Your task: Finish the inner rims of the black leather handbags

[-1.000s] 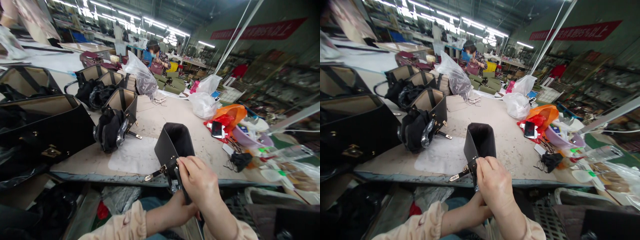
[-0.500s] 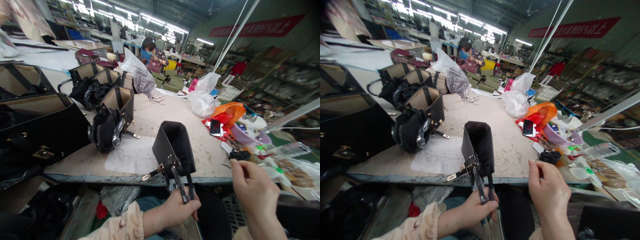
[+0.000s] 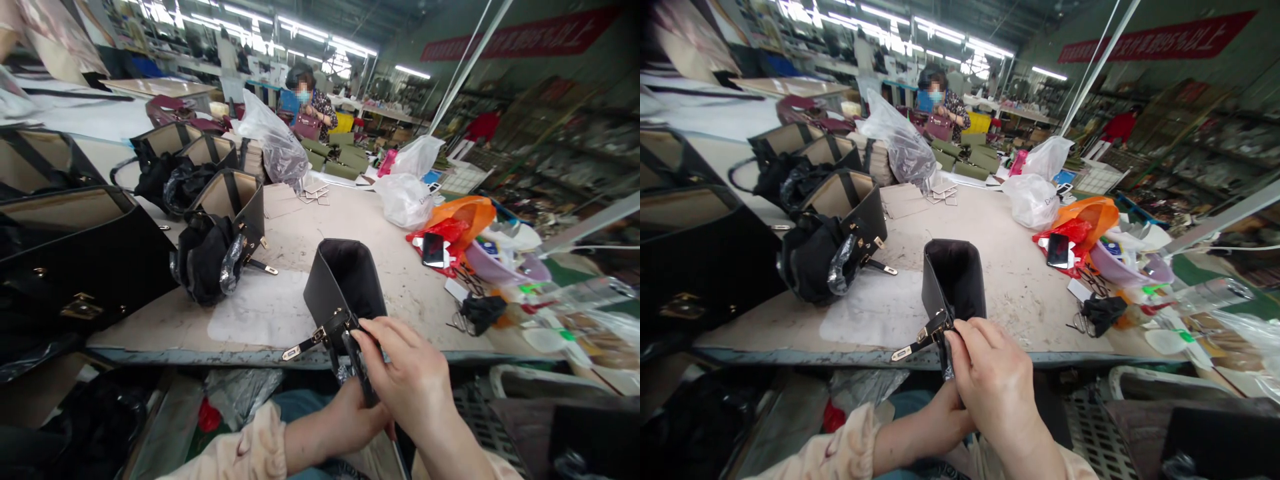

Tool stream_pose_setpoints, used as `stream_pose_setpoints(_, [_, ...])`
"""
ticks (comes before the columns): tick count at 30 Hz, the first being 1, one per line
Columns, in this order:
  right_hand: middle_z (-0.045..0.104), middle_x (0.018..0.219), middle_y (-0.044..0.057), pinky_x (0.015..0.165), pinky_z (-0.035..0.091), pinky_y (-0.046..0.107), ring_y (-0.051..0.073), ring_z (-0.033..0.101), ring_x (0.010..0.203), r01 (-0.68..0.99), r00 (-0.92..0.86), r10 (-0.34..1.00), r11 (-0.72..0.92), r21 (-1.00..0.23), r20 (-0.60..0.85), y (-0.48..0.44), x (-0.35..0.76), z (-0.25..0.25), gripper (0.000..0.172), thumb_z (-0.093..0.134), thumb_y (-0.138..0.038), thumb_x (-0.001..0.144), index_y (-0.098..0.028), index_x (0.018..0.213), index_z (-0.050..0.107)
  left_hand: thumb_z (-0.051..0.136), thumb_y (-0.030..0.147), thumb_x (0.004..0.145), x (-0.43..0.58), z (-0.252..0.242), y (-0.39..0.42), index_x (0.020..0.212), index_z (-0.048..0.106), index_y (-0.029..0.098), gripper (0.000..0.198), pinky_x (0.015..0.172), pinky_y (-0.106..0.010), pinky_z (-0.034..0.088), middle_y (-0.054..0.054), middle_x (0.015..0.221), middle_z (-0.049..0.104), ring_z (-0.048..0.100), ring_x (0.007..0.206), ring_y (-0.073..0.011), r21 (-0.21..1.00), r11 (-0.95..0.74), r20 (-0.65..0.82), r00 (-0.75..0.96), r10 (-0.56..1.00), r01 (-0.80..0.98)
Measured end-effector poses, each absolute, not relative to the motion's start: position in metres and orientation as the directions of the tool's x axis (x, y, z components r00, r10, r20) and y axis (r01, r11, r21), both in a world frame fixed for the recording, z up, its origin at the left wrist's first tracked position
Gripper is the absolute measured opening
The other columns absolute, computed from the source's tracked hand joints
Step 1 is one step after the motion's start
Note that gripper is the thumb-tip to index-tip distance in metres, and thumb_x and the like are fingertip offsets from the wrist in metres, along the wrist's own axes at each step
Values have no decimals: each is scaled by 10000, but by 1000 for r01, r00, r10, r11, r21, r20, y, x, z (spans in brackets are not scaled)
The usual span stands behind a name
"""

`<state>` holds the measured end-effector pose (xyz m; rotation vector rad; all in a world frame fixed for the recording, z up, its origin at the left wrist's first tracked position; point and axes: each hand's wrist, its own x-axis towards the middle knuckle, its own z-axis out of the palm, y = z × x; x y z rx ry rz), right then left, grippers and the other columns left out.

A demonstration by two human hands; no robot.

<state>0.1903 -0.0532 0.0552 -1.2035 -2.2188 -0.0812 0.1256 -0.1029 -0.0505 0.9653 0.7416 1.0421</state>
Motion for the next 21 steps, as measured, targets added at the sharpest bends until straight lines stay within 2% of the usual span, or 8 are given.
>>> stream_pose_setpoints(3, [680, 871, 30, 714, 485, 263, 146, 626, 782, 805, -377, 768, 548, -227, 518, -52, 188, 53, 152, 533, -219, 853, -216, 909, 674, 586, 296, 803, 125, -49, -104, 835, 651, 95, 214, 762, -332, 504, -47, 616, 603, 601, 823, -214, 926, 179, -58, 343, 937, -332])
stream_pose_setpoints(5, [663, 812, 27, 694, 460, 270, 149, 609, 746, 822, -348, 798, 513, -250, 492, -53, 185, 54, 146, 512, -205, 852, -207, 839, 658, 576, 288, 809, 126, -49, -104, 813, 654, 101, 203, 750, -315, 504, -44, 611, 604, 597, 786, -195, 931, 175, -56, 349, 935, -321])
stream_pose_setpoints(10, [591, 703, 8, 624, 417, 255, 135, 546, 662, 780, -271, 859, 460, -424, 434, -54, 186, 61, 172, 472, -236, 866, -194, 739, 580, 582, 364, 805, 128, -53, -102, 782, 621, 95, 273, 567, -243, 461, -18, 567, 561, 533, 570, -119, 911, 224, -71, 404, 912, -346])
stream_pose_setpoints(13, [534, 635, -13, 570, 393, 245, 124, 509, 594, 807, -125, 884, 355, -473, 451, -47, 207, 65, 221, 440, -290, 897, -198, 732, 554, 587, 413, 788, 127, -54, -101, 766, 573, 103, 311, 497, -203, 408, 7, 545, 529, 495, 502, -89, 888, 298, -113, 461, 880, -350])
stream_pose_setpoints(16, [528, 646, 6, 608, 409, 283, 155, 520, 627, 909, -50, 846, 259, -327, 530, -31, 237, 68, 230, 436, -320, 895, -193, 736, 545, 595, 391, 774, 125, -55, -101, 838, 554, 116, 285, 486, -185, 397, 25, 545, 523, 493, 493, -82, 878, 354, -176, 469, 866, -323])
stream_pose_setpoints(18, [576, 773, 64, 676, 442, 337, 214, 553, 754, 955, -79, 804, 230, -186, 589, -23, 248, 69, 198, 521, -342, 835, -162, 893, 577, 589, 362, 777, 124, -55, -101, 842, 555, 119, 254, 487, -181, 395, 25, 550, 526, 495, 499, -81, 885, 358, -188, 475, 859, -297])
stream_pose_setpoints(19, [589, 844, 91, 712, 456, 359, 234, 559, 810, 957, -103, 791, 245, -157, 604, -21, 249, 69, 280, 555, -343, 808, -139, 1000, 572, 584, 353, 780, 125, -56, -100, 838, 555, 119, 243, 486, -180, 394, 24, 552, 526, 495, 501, -81, 889, 353, -186, 476, 860, -291])
stream_pose_setpoints(21, [605, 921, 104, 760, 479, 362, 226, 574, 848, 919, -165, 781, 343, -193, 602, -22, 241, 70, 400, 582, -326, 797, -130, 1143, 538, 578, 352, 785, 125, -56, -100, 833, 549, 119, 240, 474, -179, 387, 26, 546, 517, 488, 492, -81, 892, 337, -168, 472, 865, -300])
